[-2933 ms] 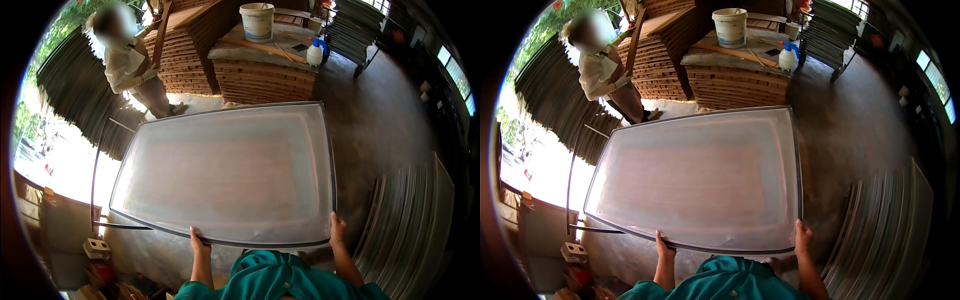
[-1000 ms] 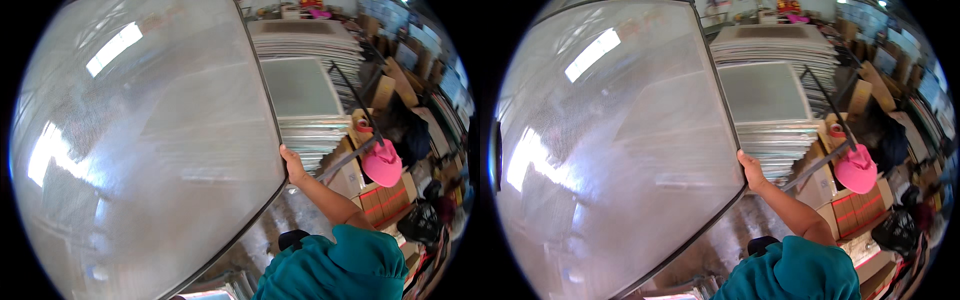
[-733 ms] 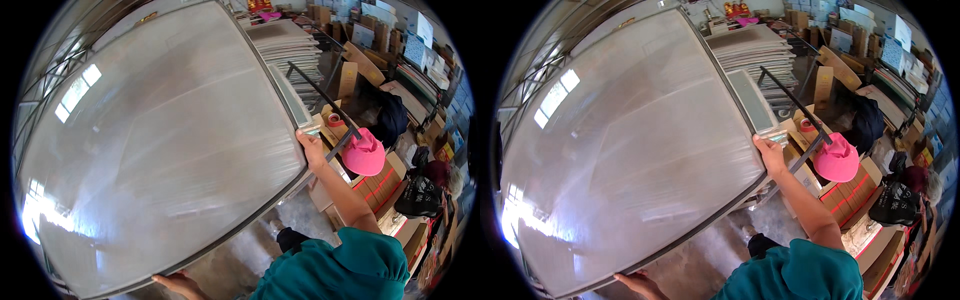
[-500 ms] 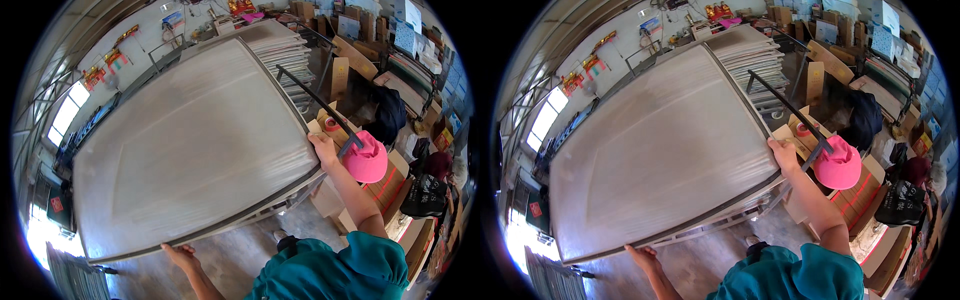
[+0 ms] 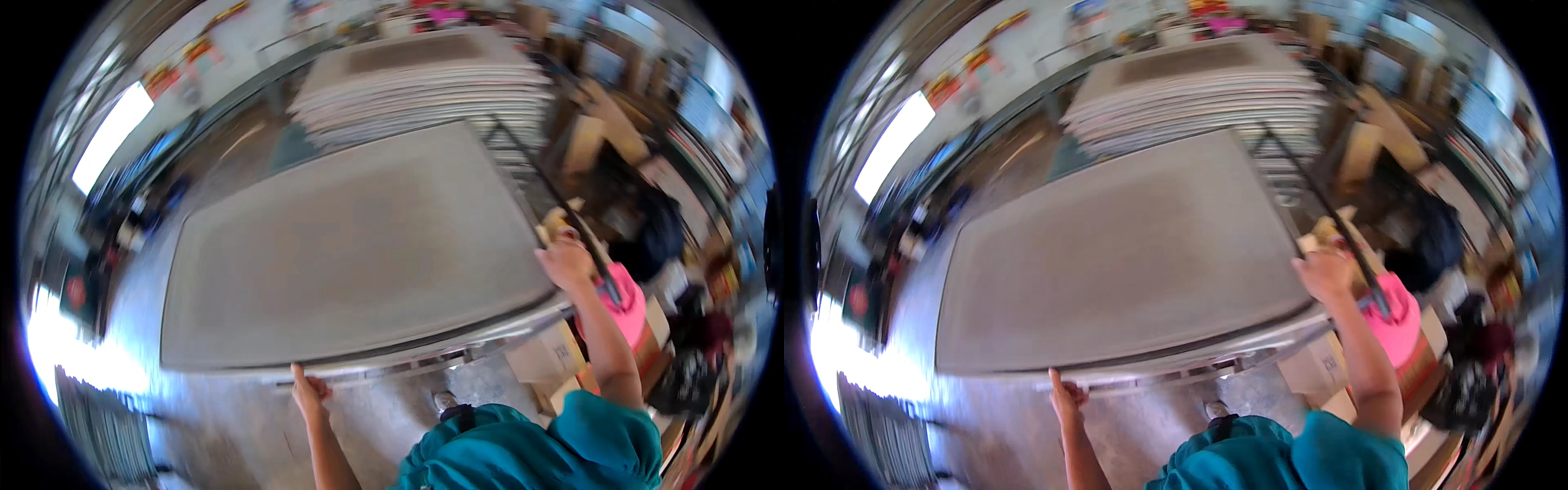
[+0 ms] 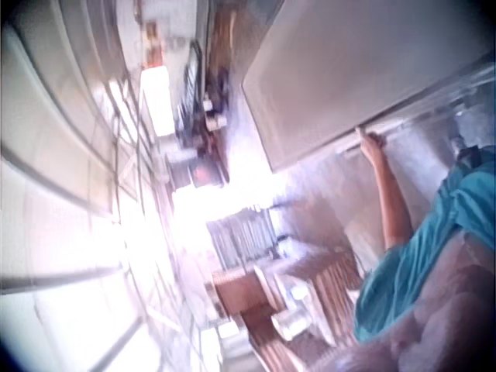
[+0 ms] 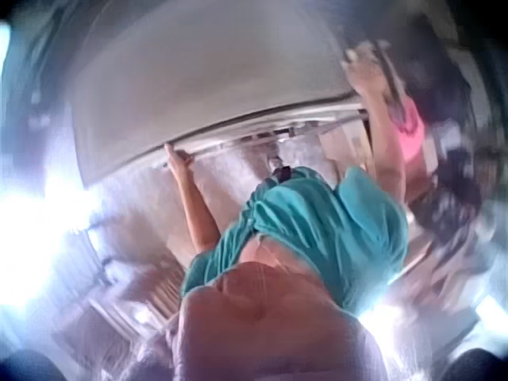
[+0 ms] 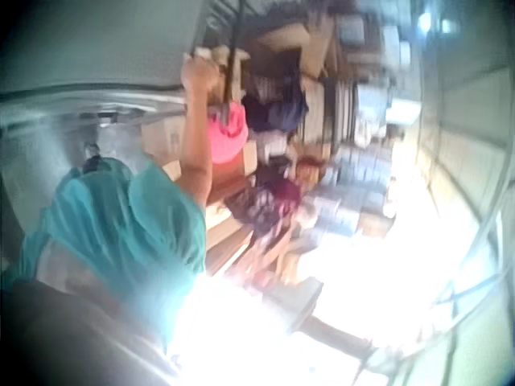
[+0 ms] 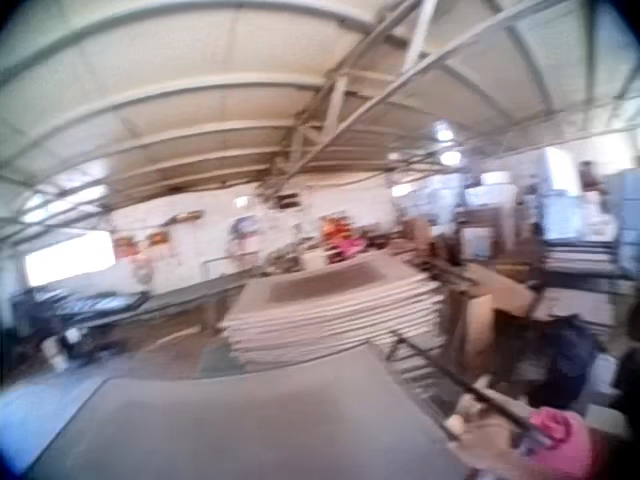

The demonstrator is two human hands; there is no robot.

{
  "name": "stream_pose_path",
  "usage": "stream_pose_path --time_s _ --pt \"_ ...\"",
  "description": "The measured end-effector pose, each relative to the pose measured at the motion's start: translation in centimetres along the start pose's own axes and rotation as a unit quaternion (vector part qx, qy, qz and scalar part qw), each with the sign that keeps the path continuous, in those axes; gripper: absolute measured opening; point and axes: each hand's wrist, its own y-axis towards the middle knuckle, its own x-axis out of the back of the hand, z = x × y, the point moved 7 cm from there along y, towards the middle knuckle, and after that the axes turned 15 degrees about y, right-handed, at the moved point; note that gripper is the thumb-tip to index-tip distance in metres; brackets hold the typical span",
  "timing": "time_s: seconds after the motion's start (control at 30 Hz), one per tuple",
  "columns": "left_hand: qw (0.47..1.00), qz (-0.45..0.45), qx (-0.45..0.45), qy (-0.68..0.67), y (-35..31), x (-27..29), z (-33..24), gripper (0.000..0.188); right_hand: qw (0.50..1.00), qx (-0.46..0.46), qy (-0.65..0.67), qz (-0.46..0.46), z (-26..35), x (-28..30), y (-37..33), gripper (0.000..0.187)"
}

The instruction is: The person places rectangular cardboard strips onto a large translucent frame held by a coworker. The person then lifts the frame and stacks it onto a pile of similar frames. This process is repeated multiple times with different frames.

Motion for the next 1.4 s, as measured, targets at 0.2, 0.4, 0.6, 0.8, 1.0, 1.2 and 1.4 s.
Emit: stream_pose_path --time_s 0.2,0.4,0.6,0.8,1.0,1.2,1.4 --pt "0.956 -0.081 -0.071 -0.273 7.1 2.4 -3.1 0.088 0.935 -0.05 0.35 0.025 -4.0 -4.2 1.1 0.058" --pt "0.912 -0.153 -0.135 -0.356 10.4 2.5 -6.6 0.086 0.864 -0.071 0.493 0.075 -3.3 -6.8 2.3 0.056" --pt "0.954 -0.239 -0.082 -0.162 12.8 2.4 -6.6 0.087 0.863 -0.073 0.496 0.061 -4.9 -8.5 3.8 0.059" --pt "0.986 -0.108 -0.037 -0.122 10.7 2.8 -6.3 0.094 0.888 -0.022 0.457 0.049 -5.0 -8.6 4.6 0.057" --pt "0.991 -0.058 -0.117 -0.011 -1.1 5.7 10.4 0.094 0.925 0.262 -0.027 -0.274 7.5 -1.4 -5.5 0.041" --pt "0.977 -0.092 0.128 0.141 -22.7 14.0 36.9 0.049 0.718 0.677 0.161 -0.009 20.8 -12.2 -28.3 0.04" --pt "0.875 -0.349 0.314 0.119 -46.4 19.6 58.7 0.035 0.433 0.823 0.157 0.331 23.4 -20.0 -55.7 0.03"
